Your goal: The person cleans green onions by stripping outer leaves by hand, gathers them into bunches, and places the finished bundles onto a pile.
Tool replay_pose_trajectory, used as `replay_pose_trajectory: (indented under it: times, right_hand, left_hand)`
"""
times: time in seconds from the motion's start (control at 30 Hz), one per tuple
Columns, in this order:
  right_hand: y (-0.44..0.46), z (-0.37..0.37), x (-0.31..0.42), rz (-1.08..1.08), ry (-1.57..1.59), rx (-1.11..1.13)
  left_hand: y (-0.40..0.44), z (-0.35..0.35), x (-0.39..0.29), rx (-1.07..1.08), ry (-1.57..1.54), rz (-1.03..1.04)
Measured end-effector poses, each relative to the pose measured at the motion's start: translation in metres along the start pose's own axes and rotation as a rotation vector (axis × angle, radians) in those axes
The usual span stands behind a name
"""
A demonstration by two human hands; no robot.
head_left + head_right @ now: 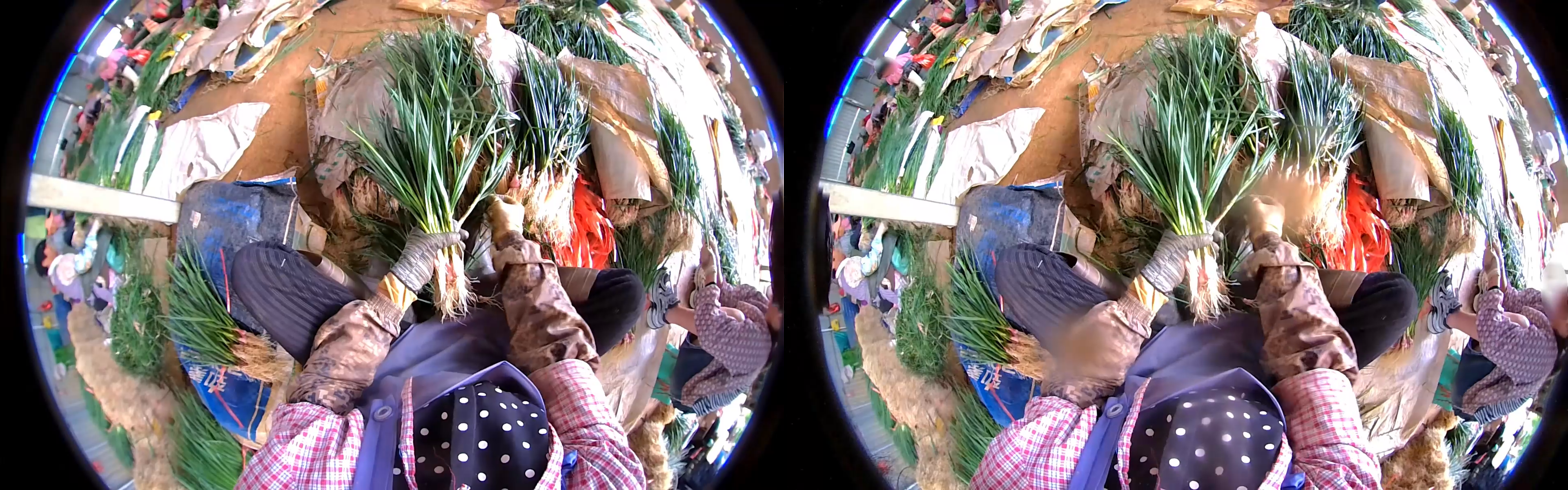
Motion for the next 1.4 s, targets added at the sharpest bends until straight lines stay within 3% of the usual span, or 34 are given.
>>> replay_pose_trajectory:
  times: [0.13, 0.2, 0.27, 0.3, 0.33, 0.4, 0.43, 0.47, 0.53, 0.57, 0.6, 0.63, 0.67, 0.73, 0.77, 0.83, 0.9, 0.97, 1.03, 1.13, 1.23, 1.27, 1.3, 1.33, 1.37, 1.4]
  right_hand:
    - [-0.013, 0.01, -0.004, -0.016, 0.475, 0.44]
    - [-0.041, 0.024, 0.026, 0.114, 0.471, 0.36]
    - [-0.037, 0.025, 0.022, -0.028, 0.249, 0.401]
    - [-0.039, 0.024, 0.015, -0.001, 0.132, 0.313]
    - [-0.018, 0.024, -0.014, -0.206, -0.115, 0.293]
    - [-0.069, 0.042, 0.012, -0.267, -0.383, 0.277]
    - [-0.068, 0.045, 0.008, -0.19, -0.138, 0.328]
    - [-0.078, 0.045, 0.007, 0.001, 0.316, 0.434]
    - [-0.072, 0.045, 0.0, 0.149, 0.621, 0.499]
    - [-0.075, 0.041, 0.006, 0.102, 0.567, 0.659]
    - [-0.074, 0.035, 0.006, 0.131, 0.199, 0.52]
    - [-0.054, 0.029, -0.016, -0.104, -0.415, 0.701]
    - [-0.035, 0.022, -0.04, -0.435, -0.992, 0.705]
    - [-0.047, 0.023, -0.019, -0.308, -1.026, 0.509]
    - [-0.047, 0.018, -0.004, -0.318, -1.037, 0.309]
    - [-0.032, 0.004, 0.031, -0.281, -1.054, -0.034]
    - [0.002, -0.015, 0.049, -0.171, -1.114, -0.178]
    - [0.031, -0.031, 0.05, 0.076, -1.196, -0.134]
    - [0.026, -0.039, 0.049, -0.029, -1.228, -0.159]
    - [-0.029, -0.021, 0.073, -0.039, -0.928, -0.124]
    - [-0.068, -0.012, 0.044, -0.411, -1.108, -0.032]
    - [-0.09, -0.005, 0.034, -0.759, -1.146, 0.009]
    - [-0.114, 0.004, 0.034, -0.86, -1.248, 0.054]
    - [-0.134, 0.01, 0.028, -0.805, -1.283, 0.23]
    - [-0.145, 0.01, 0.019, -0.749, -1.249, 0.351]
    - [-0.15, 0.011, 0.012, -0.692, -1.211, 0.469]
  left_hand:
    - [0.002, -0.002, 0.002, 0.024, -0.008, 0.032]
    - [0.009, -0.022, 0.019, -0.065, 0.12, 0.038]
    - [0.005, -0.02, 0.016, -0.085, 0.258, 0.011]
    - [0.004, -0.02, 0.014, -0.114, 0.279, -0.017]
    - [-0.006, -0.008, 0.002, -0.062, 0.149, -0.16]
    - [0.0, -0.007, 0.003, -0.05, 0.1, -0.012]
    - [-0.002, -0.006, 0.0, -0.028, 0.077, -0.036]
    - [0.002, 0.0, -0.001, 0.014, 0.007, 0.025]
    - [-0.005, 0.01, -0.008, 0.156, -0.008, 0.053]
    - [-0.007, 0.012, -0.009, 0.192, -0.053, 0.057]
    - [-0.007, 0.014, -0.009, 0.23, -0.098, 0.061]
    - [-0.007, 0.017, -0.011, 0.271, -0.142, 0.069]
    - [-0.01, 0.023, -0.016, 0.3, -0.19, 0.08]
    - [-0.019, 0.042, -0.034, 0.261, -0.262, 0.077]
    - [-0.015, 0.029, -0.033, 0.307, -0.276, -0.062]
    - [-0.01, 0.026, -0.026, 0.259, -0.271, 0.07]
    - [-0.007, 0.019, -0.02, 0.193, -0.22, 0.104]
    - [-0.004, 0.001, -0.006, 0.171, -0.263, 0.003]
    - [-0.002, -0.009, 0.001, 0.177, -0.269, -0.041]
    - [-0.001, -0.004, -0.002, 0.159, -0.2, 0.005]
    - [0.002, 0.002, -0.001, 0.133, -0.042, 0.077]
    - [-0.007, 0.007, -0.007, 0.224, -0.078, -0.125]
    - [-0.003, 0.004, -0.001, 0.192, -0.063, -0.084]
    - [0.0, 0.001, 0.004, 0.158, -0.047, -0.043]
    - [-0.007, -0.003, -0.002, 0.186, 0.041, -0.27]
    - [-0.007, 0.009, -0.002, 0.208, -0.028, -0.169]
Point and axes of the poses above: each hand's wrist, its own y-axis towards the middle knuckle, its own z-axis out of the palm, x = y × z, the point moved 3 cm from there along y, towards the middle knuckle, and after that the axes turned 14 degrees about x, right-handed, at the moved point
